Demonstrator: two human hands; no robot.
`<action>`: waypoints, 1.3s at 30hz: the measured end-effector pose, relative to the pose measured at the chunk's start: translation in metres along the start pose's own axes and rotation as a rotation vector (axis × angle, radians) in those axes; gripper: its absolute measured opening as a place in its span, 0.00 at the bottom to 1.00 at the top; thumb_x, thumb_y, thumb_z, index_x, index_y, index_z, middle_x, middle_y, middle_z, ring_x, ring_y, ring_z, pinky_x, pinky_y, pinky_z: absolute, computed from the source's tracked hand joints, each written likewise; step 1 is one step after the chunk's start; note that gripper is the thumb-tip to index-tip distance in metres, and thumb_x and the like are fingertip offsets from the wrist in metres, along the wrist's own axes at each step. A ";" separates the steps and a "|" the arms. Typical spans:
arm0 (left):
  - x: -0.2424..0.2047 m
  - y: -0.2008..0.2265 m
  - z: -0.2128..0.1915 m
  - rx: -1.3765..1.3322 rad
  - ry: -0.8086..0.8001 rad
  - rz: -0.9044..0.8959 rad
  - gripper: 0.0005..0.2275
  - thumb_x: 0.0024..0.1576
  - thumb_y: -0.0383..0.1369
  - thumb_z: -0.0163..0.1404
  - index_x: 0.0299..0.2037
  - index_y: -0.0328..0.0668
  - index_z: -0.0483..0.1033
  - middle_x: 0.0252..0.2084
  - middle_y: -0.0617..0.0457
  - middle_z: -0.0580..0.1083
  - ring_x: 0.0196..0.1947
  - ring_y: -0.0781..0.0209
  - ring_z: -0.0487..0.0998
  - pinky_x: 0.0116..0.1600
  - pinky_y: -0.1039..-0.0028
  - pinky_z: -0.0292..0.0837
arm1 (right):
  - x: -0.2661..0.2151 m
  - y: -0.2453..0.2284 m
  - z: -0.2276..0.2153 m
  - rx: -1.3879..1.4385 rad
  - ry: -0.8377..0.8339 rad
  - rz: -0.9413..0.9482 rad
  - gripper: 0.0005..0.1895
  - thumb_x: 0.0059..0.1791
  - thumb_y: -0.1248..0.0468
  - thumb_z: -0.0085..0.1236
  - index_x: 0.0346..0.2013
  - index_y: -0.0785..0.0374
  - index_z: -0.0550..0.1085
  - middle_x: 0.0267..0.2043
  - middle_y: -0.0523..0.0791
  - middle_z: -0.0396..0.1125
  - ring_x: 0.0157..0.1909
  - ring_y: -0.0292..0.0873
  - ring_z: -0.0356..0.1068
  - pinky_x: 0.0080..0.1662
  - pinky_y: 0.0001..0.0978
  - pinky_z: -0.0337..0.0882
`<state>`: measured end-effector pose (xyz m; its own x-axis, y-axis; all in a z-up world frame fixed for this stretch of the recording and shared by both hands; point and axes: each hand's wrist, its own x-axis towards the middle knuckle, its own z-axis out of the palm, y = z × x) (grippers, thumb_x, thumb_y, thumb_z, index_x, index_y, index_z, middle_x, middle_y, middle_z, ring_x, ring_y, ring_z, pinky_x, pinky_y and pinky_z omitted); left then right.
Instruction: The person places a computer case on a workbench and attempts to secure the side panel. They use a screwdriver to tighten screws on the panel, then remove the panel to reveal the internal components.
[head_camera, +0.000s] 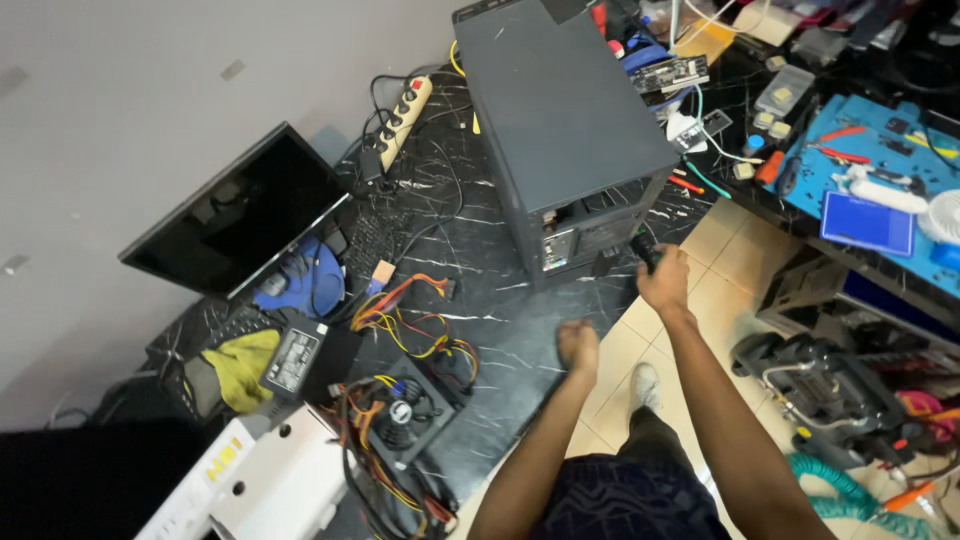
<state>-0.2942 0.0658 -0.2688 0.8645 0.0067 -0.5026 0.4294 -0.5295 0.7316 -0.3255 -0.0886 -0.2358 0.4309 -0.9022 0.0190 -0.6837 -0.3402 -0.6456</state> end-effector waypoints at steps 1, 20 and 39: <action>-0.009 0.005 0.014 -0.005 0.016 -0.016 0.11 0.50 0.44 0.58 0.37 0.52 0.79 0.37 0.51 0.82 0.46 0.50 0.83 0.51 0.62 0.73 | 0.006 0.001 0.003 -0.001 -0.020 -0.011 0.26 0.46 0.61 0.64 0.56 0.56 0.65 0.57 0.57 0.61 0.57 0.69 0.68 0.58 0.62 0.68; -0.034 0.084 0.227 -0.120 -0.349 0.055 0.14 0.60 0.36 0.49 0.55 0.45 0.74 0.46 0.48 0.79 0.40 0.62 0.83 0.46 0.71 0.75 | 0.130 0.139 -0.065 0.274 -0.471 -0.035 0.24 0.55 0.56 0.44 0.63 0.64 0.63 0.55 0.65 0.67 0.60 0.70 0.67 0.60 0.64 0.67; -0.022 0.159 0.252 -0.174 -0.362 0.101 0.10 0.61 0.34 0.48 0.51 0.49 0.77 0.49 0.54 0.78 0.43 0.64 0.82 0.52 0.71 0.74 | 0.285 0.091 -0.045 0.147 -0.058 0.145 0.32 0.44 0.41 0.68 0.51 0.57 0.70 0.43 0.51 0.75 0.53 0.55 0.75 0.56 0.47 0.70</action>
<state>-0.3111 -0.2323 -0.2577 0.7703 -0.3527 -0.5313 0.4120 -0.3608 0.8367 -0.2914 -0.3891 -0.2542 0.3704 -0.9207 -0.1232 -0.6498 -0.1621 -0.7427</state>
